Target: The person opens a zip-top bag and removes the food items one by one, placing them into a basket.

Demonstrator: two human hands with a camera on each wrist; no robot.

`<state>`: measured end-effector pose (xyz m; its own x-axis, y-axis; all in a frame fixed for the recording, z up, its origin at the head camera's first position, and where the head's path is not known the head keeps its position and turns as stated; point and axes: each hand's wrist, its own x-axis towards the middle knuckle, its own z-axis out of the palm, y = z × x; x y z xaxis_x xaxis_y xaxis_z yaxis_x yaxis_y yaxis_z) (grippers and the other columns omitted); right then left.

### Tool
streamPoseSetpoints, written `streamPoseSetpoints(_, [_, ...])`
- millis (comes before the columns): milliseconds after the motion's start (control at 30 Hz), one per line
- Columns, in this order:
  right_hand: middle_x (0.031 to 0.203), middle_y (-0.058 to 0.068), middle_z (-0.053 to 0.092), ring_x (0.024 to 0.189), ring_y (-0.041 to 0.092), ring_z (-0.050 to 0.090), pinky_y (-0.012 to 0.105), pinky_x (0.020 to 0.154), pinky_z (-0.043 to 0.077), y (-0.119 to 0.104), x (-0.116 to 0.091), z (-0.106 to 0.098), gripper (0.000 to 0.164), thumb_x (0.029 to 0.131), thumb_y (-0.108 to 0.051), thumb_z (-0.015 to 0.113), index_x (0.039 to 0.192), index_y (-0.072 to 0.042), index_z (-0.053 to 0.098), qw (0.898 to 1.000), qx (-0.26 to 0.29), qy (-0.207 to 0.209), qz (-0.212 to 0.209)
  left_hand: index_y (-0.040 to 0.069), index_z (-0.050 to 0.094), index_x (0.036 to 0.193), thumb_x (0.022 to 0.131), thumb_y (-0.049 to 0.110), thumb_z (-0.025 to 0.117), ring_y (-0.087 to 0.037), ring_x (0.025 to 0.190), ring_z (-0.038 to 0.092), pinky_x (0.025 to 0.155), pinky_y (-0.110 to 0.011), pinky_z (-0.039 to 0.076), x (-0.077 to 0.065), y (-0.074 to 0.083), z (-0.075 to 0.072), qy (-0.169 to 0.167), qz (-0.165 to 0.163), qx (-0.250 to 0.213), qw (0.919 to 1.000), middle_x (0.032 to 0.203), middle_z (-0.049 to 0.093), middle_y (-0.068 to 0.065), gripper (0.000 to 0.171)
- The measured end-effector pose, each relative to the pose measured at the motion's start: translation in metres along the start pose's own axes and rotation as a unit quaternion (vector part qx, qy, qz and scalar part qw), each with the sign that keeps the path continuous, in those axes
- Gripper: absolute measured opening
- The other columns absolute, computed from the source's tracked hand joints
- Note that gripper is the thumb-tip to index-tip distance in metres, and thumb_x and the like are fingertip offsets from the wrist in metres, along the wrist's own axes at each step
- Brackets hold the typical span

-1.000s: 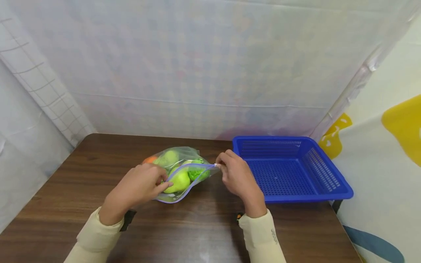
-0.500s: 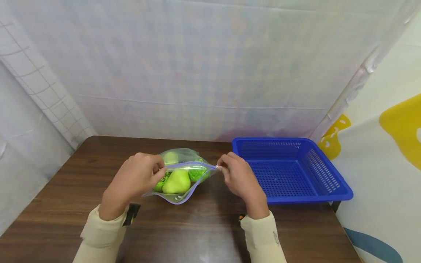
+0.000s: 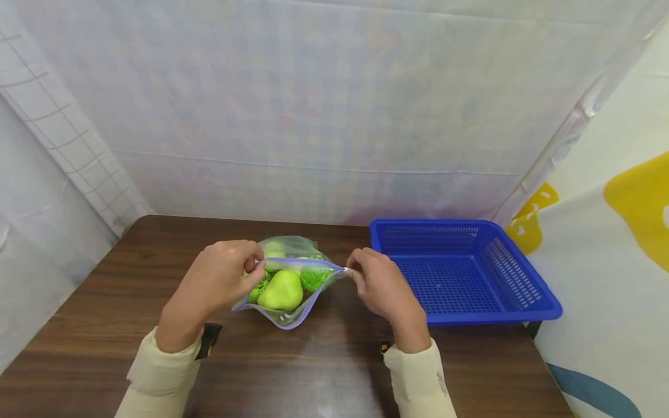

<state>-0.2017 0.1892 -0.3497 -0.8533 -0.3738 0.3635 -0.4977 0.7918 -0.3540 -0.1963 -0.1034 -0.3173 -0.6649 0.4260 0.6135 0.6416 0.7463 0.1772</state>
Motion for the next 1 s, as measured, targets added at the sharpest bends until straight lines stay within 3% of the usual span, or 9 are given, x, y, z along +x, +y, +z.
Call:
streamPoseSetpoints(333, [0.083, 0.002, 0.065, 0.071, 0.014, 0.056, 0.037, 0.063, 0.051, -0.003, 0.0, -0.001, 0.005, 0.094, -0.016, 0.067, 0.092, -0.011, 0.067, 1.0, -0.013, 0.002, -0.005, 0.006, 0.076, 0.078, 0.076, 0.005, 0.066, -0.014, 0.051, 0.049, 0.039, -0.036, 0.045, 0.001, 0.003, 0.001, -0.012, -0.003, 0.004, 0.9999, 0.069, 0.069, -0.002, 0.011])
streamPoseSetpoints(467, [0.082, 0.0, 0.061, 0.068, 0.011, 0.054, 0.034, 0.059, 0.05, -0.016, -0.003, -0.004, 0.007, 0.092, -0.019, 0.069, 0.093, -0.013, 0.065, 0.999, -0.028, 0.04, 0.001, 0.006, 0.076, 0.077, 0.076, 0.006, 0.066, -0.014, 0.051, 0.046, 0.039, -0.034, 0.043, 0.0, 0.005, 0.001, -0.016, -0.004, 0.006, 0.9998, 0.066, 0.065, -0.001, 0.01])
streamPoseSetpoints(600, [0.083, 0.002, 0.064, 0.067, 0.01, 0.058, 0.032, 0.056, 0.053, -0.043, -0.005, 0.001, 0.007, 0.088, -0.015, 0.07, 0.093, -0.011, 0.067, 0.992, -0.025, 0.109, -0.055, 0.006, 0.076, 0.077, 0.076, 0.007, 0.066, -0.013, 0.05, 0.045, 0.04, -0.033, 0.043, -0.003, 0.007, 0.001, -0.017, -0.002, 0.007, 0.9998, 0.065, 0.064, 0.0, 0.01])
streamPoseSetpoints(700, [0.083, 0.003, 0.067, 0.069, 0.01, 0.061, 0.031, 0.055, 0.056, -0.066, -0.004, 0.012, 0.008, 0.086, -0.013, 0.07, 0.092, -0.009, 0.067, 0.984, -0.018, 0.131, -0.119, 0.005, 0.076, 0.077, 0.076, 0.006, 0.066, -0.012, 0.049, 0.044, 0.039, -0.031, 0.042, -0.004, 0.008, 0.001, -0.016, 0.003, 0.005, 0.9999, 0.063, 0.063, 0.0, 0.01])
streamPoseSetpoints(867, [0.088, 0.001, 0.068, 0.074, 0.011, 0.059, 0.031, 0.059, 0.056, -0.093, 0.001, 0.041, 0.014, 0.082, -0.014, 0.072, 0.094, -0.01, 0.069, 0.977, -0.042, 0.099, -0.183, 0.005, 0.075, 0.077, 0.076, 0.007, 0.066, -0.011, 0.047, 0.041, 0.038, -0.029, 0.038, -0.002, 0.006, 0.001, -0.016, 0.007, 0.001, 0.9998, 0.059, 0.056, 0.002, 0.009])
streamPoseSetpoints(1000, [0.092, 0.0, 0.065, 0.082, 0.014, 0.058, 0.032, 0.07, 0.056, -0.1, 0.004, 0.064, 0.017, 0.08, -0.017, 0.074, 0.096, -0.011, 0.067, 0.975, -0.09, 0.044, -0.197, 0.007, 0.075, 0.078, 0.077, 0.008, 0.066, -0.011, 0.048, 0.042, 0.039, -0.031, 0.039, -0.002, 0.006, 0.001, -0.018, 0.005, 0.002, 0.9998, 0.059, 0.057, 0.003, 0.009])
